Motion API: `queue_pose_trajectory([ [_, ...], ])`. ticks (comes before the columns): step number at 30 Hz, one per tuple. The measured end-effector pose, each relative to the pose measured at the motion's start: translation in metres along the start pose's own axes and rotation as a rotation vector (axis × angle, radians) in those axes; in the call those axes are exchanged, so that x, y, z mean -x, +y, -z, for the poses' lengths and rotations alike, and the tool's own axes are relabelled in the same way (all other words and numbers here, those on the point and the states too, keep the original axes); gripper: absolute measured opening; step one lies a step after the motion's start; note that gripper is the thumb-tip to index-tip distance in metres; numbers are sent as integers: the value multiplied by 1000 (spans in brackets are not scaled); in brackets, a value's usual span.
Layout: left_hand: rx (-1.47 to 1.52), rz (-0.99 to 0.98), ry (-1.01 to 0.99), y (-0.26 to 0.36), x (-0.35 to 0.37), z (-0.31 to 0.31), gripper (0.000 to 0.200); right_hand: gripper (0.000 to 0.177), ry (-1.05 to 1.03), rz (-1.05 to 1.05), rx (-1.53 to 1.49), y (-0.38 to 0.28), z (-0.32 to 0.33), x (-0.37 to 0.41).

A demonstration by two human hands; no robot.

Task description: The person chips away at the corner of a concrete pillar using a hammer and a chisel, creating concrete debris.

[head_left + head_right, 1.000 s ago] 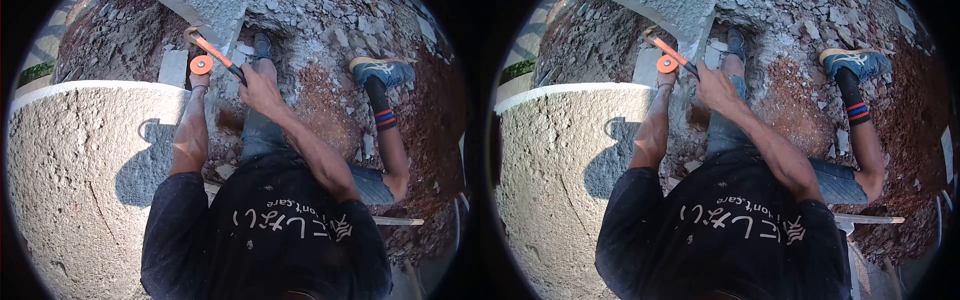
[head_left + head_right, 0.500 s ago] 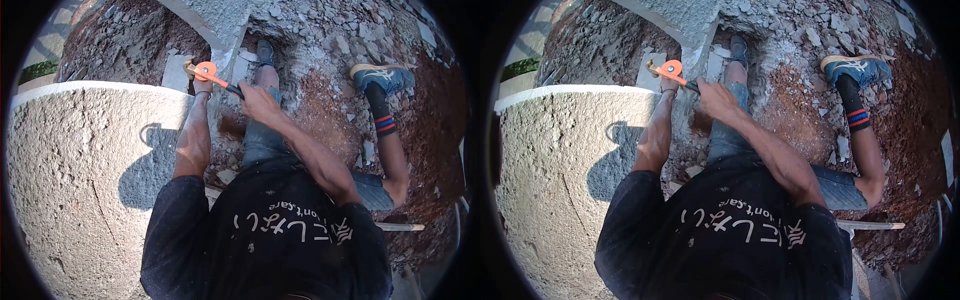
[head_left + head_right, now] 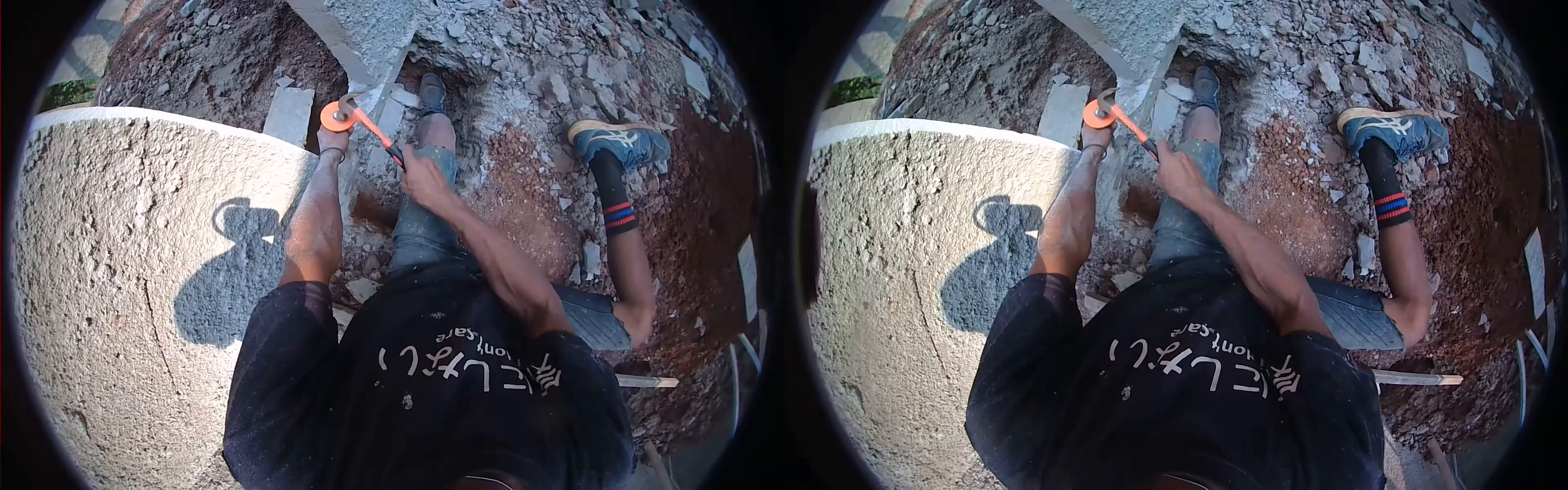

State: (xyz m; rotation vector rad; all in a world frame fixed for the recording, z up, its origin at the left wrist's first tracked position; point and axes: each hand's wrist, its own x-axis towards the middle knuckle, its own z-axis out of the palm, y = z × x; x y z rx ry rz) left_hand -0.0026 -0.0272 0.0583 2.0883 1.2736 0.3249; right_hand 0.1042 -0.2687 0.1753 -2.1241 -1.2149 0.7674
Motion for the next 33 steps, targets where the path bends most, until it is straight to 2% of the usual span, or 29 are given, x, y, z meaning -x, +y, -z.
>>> queue_pose_trajectory([
  [2,-4,-118,96,-9,-12,-3,45,29,71,55,-149,-19,31,0],
  [3,-58,4,-10,3,-6,4,40,27,149,49,-163,-38,58,7],
  [4,-90,-2,14,1,-7,1,38,25,252,73,-155,-62,109,-5],
  [5,-78,15,24,7,-9,4,38,24,390,115,-281,-90,153,-5],
  [6,-70,41,22,9,-3,6,38,20,621,269,-246,-114,192,-1],
  [8,-42,15,41,7,-4,5,37,13,833,572,-497,-133,246,-8],
  [10,-18,-1,58,2,-2,4,35,13,878,848,-929,-153,282,-12],
  [11,-13,-3,62,1,-2,3,35,14,845,915,-1147,-151,276,-20],
  [13,-38,-29,66,-1,-5,1,36,17,817,725,-1325,-117,203,-35],
  [14,-35,-31,68,3,-5,3,36,18,926,483,-1275,-118,138,-26],
  [15,4,-13,43,7,-5,6,36,21,789,136,-453,-56,62,-19],
  [16,38,7,8,9,0,6,36,31,211,-28,-174,-12,4,-2],
  [17,28,-29,20,5,3,1,36,33,12,-141,-182,5,-28,8],
  [18,11,-75,43,2,-5,3,36,33,30,-135,-192,-2,-17,3],
  [20,-103,3,4,-1,-6,0,36,30,168,-38,-242,-27,24,16],
  [22,-42,12,9,5,-8,1,36,28,318,35,-251,-69,112,3],
  [23,-43,13,7,0,0,2,38,16,443,102,-405,-98,157,4],
  [24,-39,4,15,0,-3,4,41,10,615,352,-550,-112,189,-3],
  [25,-37,7,16,-2,-4,3,41,9,733,395,-198,-104,213,-5],
  [27,-10,-27,4,-5,-5,0,41,9,983,618,-289,-133,258,-4],
  [29,-16,-11,-13,-7,-2,-1,36,10,917,985,-1123,-147,250,-22],
  [31,-38,3,-6,7,1,5,32,13,1069,555,-1320,-128,159,-25],
  [32,-36,3,-6,5,-5,4,32,12,919,192,-690,-63,76,-24],
  [33,-43,39,-24,-1,-11,1,36,20,402,-50,-304,-28,22,1],
])
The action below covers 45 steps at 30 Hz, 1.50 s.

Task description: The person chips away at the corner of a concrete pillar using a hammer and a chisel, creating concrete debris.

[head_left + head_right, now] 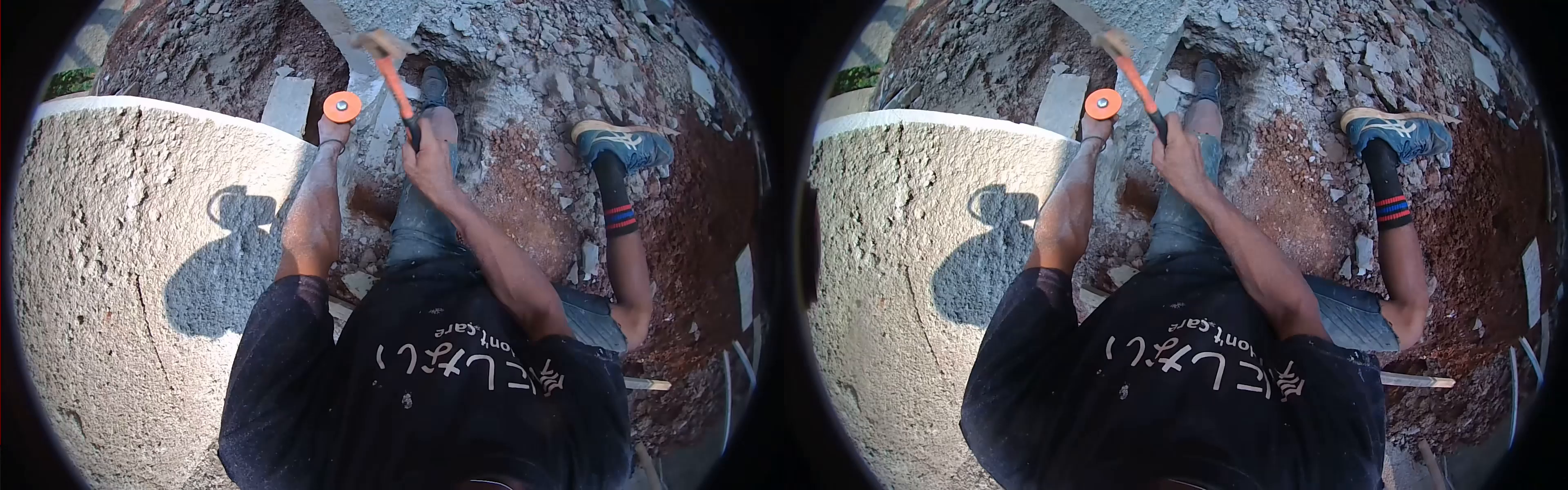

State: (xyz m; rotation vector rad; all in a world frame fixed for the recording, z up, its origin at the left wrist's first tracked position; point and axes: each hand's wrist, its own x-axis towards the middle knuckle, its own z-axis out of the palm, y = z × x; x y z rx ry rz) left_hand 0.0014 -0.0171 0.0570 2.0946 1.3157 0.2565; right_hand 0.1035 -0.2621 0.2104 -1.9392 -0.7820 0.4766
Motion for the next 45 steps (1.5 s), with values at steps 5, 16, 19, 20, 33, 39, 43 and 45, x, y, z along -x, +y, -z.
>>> queue_pose_trajectory([
  [5,-90,-63,-16,1,5,-3,42,27,-204,-31,86,-18,34,6],
  [16,-29,-59,6,6,12,2,39,17,525,357,-979,-106,61,-59],
  [19,-16,-132,4,-27,9,-15,41,31,-348,-101,120,49,-34,35],
  [20,-13,-205,33,-29,-13,-14,42,31,-320,-86,107,37,-28,16],
  [33,-2,-77,-26,-6,3,-4,40,11,756,603,-968,-127,88,-83],
  [39,-13,-152,119,-1,6,-7,39,26,-295,4,100,18,7,13],
  [43,-4,-81,-6,0,6,-1,42,19,237,366,67,-110,131,-60],
  [45,-11,-93,-10,4,6,1,42,11,304,551,-215,-159,188,-76],
])
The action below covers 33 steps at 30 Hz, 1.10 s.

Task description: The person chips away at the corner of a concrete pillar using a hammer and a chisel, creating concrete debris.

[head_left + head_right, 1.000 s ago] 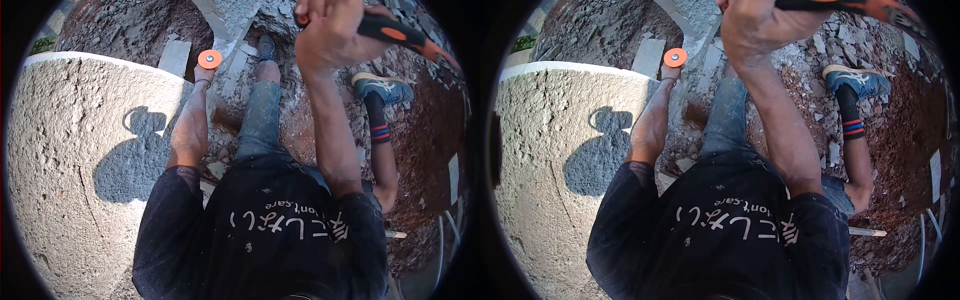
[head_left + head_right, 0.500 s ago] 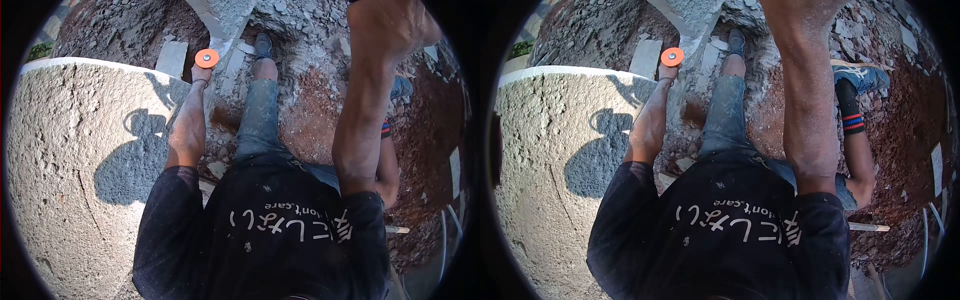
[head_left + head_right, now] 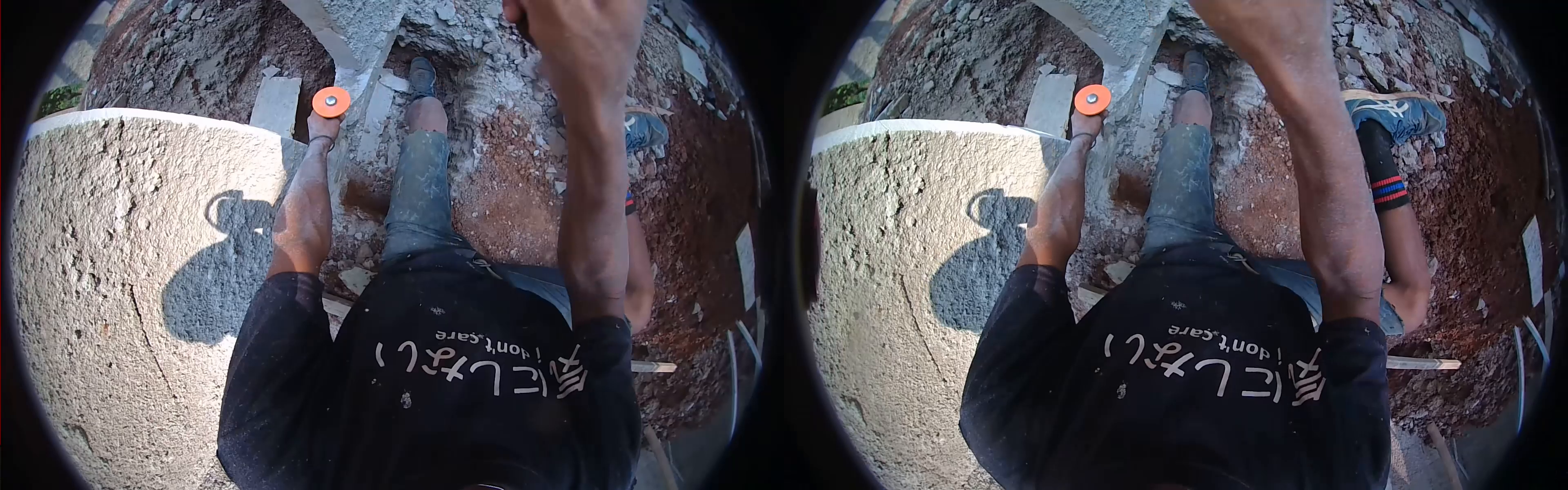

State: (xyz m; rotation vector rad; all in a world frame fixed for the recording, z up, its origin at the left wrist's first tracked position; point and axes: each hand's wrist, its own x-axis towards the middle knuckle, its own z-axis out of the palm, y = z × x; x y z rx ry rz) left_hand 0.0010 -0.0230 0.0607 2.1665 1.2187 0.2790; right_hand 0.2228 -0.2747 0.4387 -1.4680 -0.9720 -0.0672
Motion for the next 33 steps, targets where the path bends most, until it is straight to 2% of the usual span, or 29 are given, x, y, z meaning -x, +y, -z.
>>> queue_pose_trajectory([
  [2,-11,0,-8,-2,1,-1,43,8,289,256,-145,-36,8,-27],
  [3,-9,5,5,-6,-1,-4,42,7,406,320,-148,-37,1,-33],
  [6,29,25,7,-5,-1,-3,41,12,305,-13,80,88,-63,65],
  [7,34,8,14,1,3,0,41,20,523,-268,-606,61,-100,98],
  [8,33,-14,16,5,4,1,41,23,32,-603,-183,95,-109,167],
  [9,22,-13,-2,0,11,-3,41,28,-603,-634,310,130,-119,236],
  [10,-10,-41,5,-5,12,-7,40,25,-691,-771,297,137,-128,262],
  [13,-40,-88,32,-43,-8,-21,42,29,-625,-602,241,97,-99,199],
  [14,-46,36,-73,-11,-7,-6,45,29,-506,-525,259,81,-85,167],
  [15,-80,9,-26,-6,-3,-3,44,30,-382,-426,276,68,-72,126],
  [18,-114,-12,-25,-11,-6,-6,44,17,7,-196,46,22,-30,37],
  [19,-80,-30,-25,-5,-1,-2,43,13,124,-114,-137,5,-20,19],
  [21,-73,-22,-32,-3,0,-1,42,10,355,17,-674,-26,-20,2],
  [23,-61,-26,-28,-2,0,-1,40,15,526,71,-817,-10,-45,14],
  [24,-62,-25,-32,-7,0,-3,40,20,620,59,-779,24,-73,43],
  [25,-31,-50,-19,-16,-2,-7,39,22,565,-187,-650,58,-100,94],
  [26,0,-79,-4,-18,-6,-9,38,25,272,-295,37,100,-112,163],
  [27,40,-50,-41,-13,-4,-6,39,29,-314,-620,198,122,-118,222],
  [28,-5,-134,-19,-23,-10,-12,42,31,-684,-722,299,141,-125,254],
  [30,4,-115,-28,-22,-4,-8,44,28,-663,-720,255,128,-118,244],
  [31,-127,-133,-17,-34,-8,-17,45,25,-684,-728,205,116,-113,239],
  [32,-81,-25,-114,-15,-3,-8,45,24,-633,-678,203,102,-102,224],
  [33,-129,-56,-102,-12,-7,-9,41,23,-570,-599,213,97,-90,188],
])
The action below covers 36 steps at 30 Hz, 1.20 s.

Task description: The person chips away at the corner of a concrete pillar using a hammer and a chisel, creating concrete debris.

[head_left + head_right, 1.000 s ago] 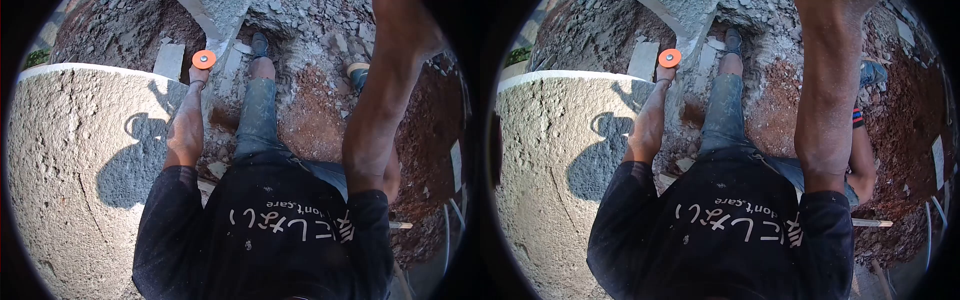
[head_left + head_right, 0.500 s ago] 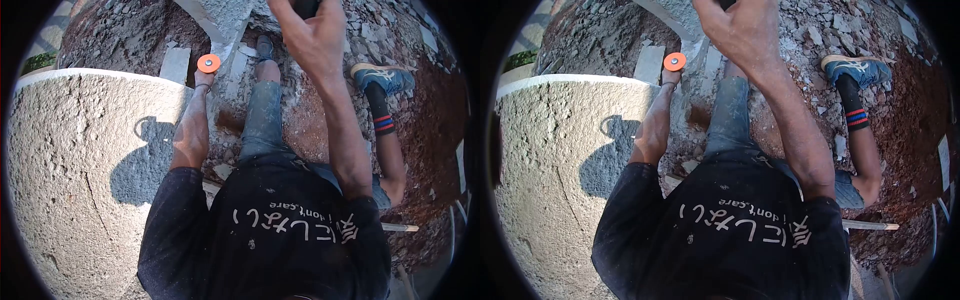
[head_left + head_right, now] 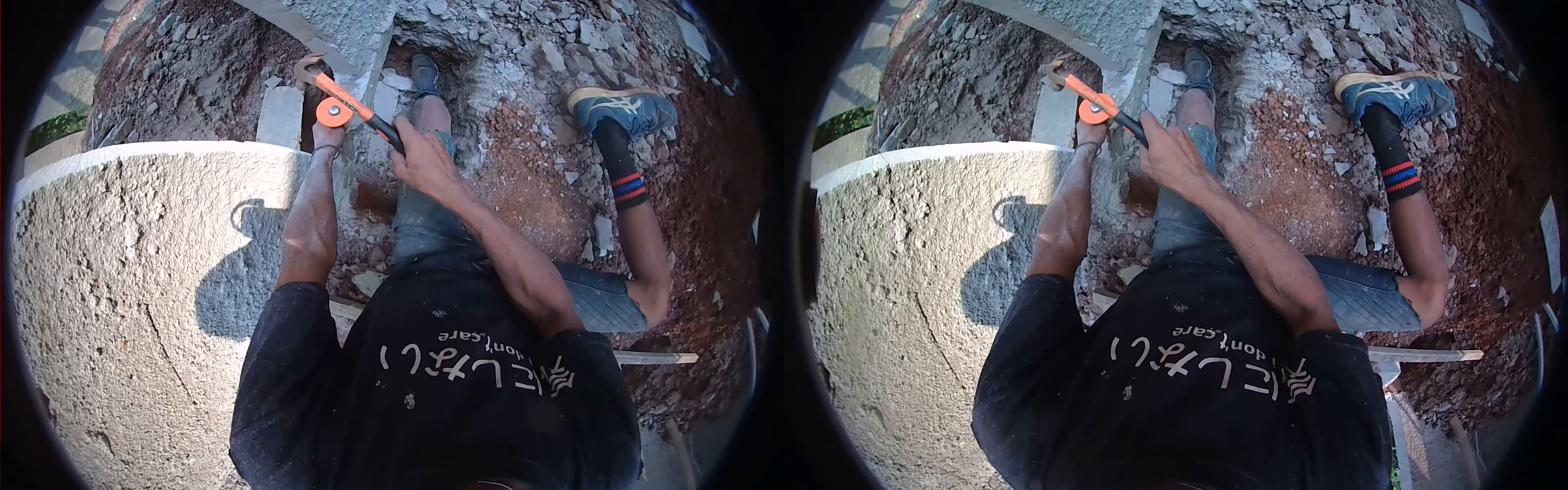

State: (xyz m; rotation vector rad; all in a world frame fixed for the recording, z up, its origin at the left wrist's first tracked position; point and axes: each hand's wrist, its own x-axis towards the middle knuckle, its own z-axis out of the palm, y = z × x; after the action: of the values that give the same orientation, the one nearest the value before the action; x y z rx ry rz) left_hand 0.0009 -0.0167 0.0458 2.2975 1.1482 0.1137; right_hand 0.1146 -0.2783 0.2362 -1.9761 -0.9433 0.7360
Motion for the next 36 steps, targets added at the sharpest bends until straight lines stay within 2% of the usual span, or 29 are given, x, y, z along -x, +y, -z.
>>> queue_pose_trajectory([
  [2,-48,-35,9,3,0,-2,37,24,200,115,32,-20,48,-17],
  [5,-9,-45,95,9,5,-1,32,25,345,216,-83,-34,99,-24],
  [7,59,-91,201,15,7,0,31,27,396,142,-295,-33,118,-17],
  [9,102,-163,246,25,2,8,30,28,440,158,-341,-14,119,-7],
  [11,243,-100,367,50,-2,28,29,26,441,-12,-671,-12,119,13],
  [12,302,-8,366,63,-3,37,29,26,456,-29,-765,-5,115,19],
  [13,360,55,396,70,-6,43,30,26,462,-31,-771,0,111,27],
  [16,327,19,440,70,-19,56,34,25,454,-196,-726,16,103,46],
  [18,197,-75,454,55,-33,53,35,24,435,-204,-721,29,95,54],
  [22,251,-29,423,37,-31,39,31,23,396,-199,-703,40,80,63],
  [23,249,-40,416,36,-27,35,34,23,370,-212,-746,38,78,66],
  [25,309,79,324,43,-15,33,56,23,353,-202,-776,33,79,68],
  [27,315,85,366,42,-10,23,55,24,230,-318,-744,25,85,69],
  [29,269,66,312,41,-3,18,52,26,238,-298,-683,24,86,68],
  [30,282,-4,350,50,3,20,50,28,241,-280,-622,23,86,67],
  [35,261,48,362,52,8,20,49,36,250,-126,-448,23,81,56],
  [36,289,2,407,49,7,19,49,37,254,-108,-441,18,84,52],
])
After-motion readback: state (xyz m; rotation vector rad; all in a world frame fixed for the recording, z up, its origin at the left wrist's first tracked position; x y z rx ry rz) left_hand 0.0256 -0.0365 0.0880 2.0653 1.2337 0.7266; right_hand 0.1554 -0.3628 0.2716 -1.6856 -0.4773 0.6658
